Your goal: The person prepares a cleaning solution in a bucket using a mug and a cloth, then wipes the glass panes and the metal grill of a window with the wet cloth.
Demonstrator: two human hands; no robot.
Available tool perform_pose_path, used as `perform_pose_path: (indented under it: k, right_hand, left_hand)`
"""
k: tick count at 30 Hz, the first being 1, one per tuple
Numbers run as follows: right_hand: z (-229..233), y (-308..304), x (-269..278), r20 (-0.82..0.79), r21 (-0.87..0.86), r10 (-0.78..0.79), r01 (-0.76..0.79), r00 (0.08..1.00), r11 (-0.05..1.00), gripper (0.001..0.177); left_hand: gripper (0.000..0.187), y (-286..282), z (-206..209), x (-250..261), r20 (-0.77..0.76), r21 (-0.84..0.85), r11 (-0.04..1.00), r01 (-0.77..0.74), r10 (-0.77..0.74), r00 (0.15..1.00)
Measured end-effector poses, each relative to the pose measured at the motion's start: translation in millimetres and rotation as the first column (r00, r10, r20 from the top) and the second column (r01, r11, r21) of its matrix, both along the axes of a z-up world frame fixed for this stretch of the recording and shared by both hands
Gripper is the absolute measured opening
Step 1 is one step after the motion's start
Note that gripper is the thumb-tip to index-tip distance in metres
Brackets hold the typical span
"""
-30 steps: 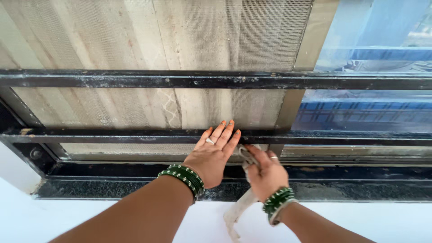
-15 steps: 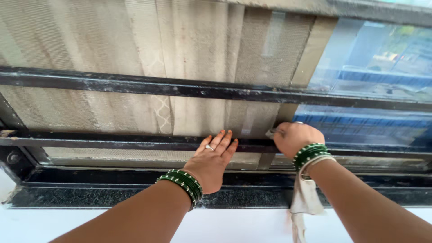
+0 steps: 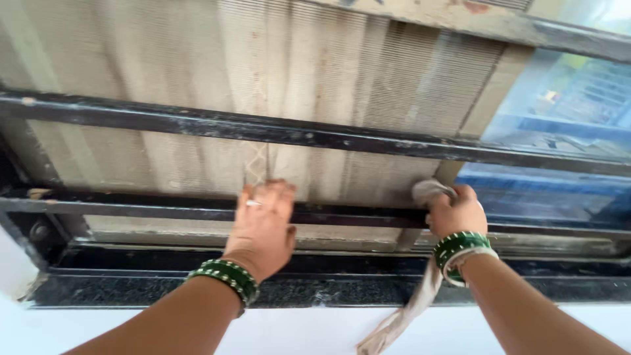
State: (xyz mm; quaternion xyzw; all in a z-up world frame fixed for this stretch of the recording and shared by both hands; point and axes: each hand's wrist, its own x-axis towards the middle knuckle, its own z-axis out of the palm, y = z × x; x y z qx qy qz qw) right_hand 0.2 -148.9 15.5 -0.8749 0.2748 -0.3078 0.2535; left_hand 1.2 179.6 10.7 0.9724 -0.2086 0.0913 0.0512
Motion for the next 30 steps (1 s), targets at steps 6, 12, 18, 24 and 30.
perform_pose_path:
  k: [6,12,18,24,30]
  right_hand:
    - [-23.1,82.4,23.0,0.024,0.001,-0.089,0.089,0.996,0.996,0.050]
    - [-4.6,204.2,21.1,-0.111,-0.194,0.382,-0.397,0.917,0.897,0.047]
    - [-4.2,121.9,13.4,0.060,0.078,-0.054,0.050,0.997,0.996,0.042]
    - [-8.9,29.2,27.6,0.437,0.712,-0.520,0.072,0.734,0.699,0.063]
    - [-21.5,140.7,56.3,0.218,-0.048,-0.002,0.012,0.976,0.999,0.048]
  left_hand:
    - [0.093,40.7,2.2,-9.4,-0.024,0.192,0.974,-0.119,0.126,0.992]
    - [0.084,53.1,-8.9,-2.4,0.038,0.167,0.986,-0.027,0.021,0.999]
    - [0.083,62.2,-12.6,4.1,0.007,0.185,0.981,0.063,-0.066,0.998]
    - [0.103,69.8,0.6,0.4,-0.112,0.107,0.985,0.138,-0.125,0.986]
    - [0.114,80.8,1.0,4.3,-0.104,0.033,0.969,0.243,-0.239,0.965]
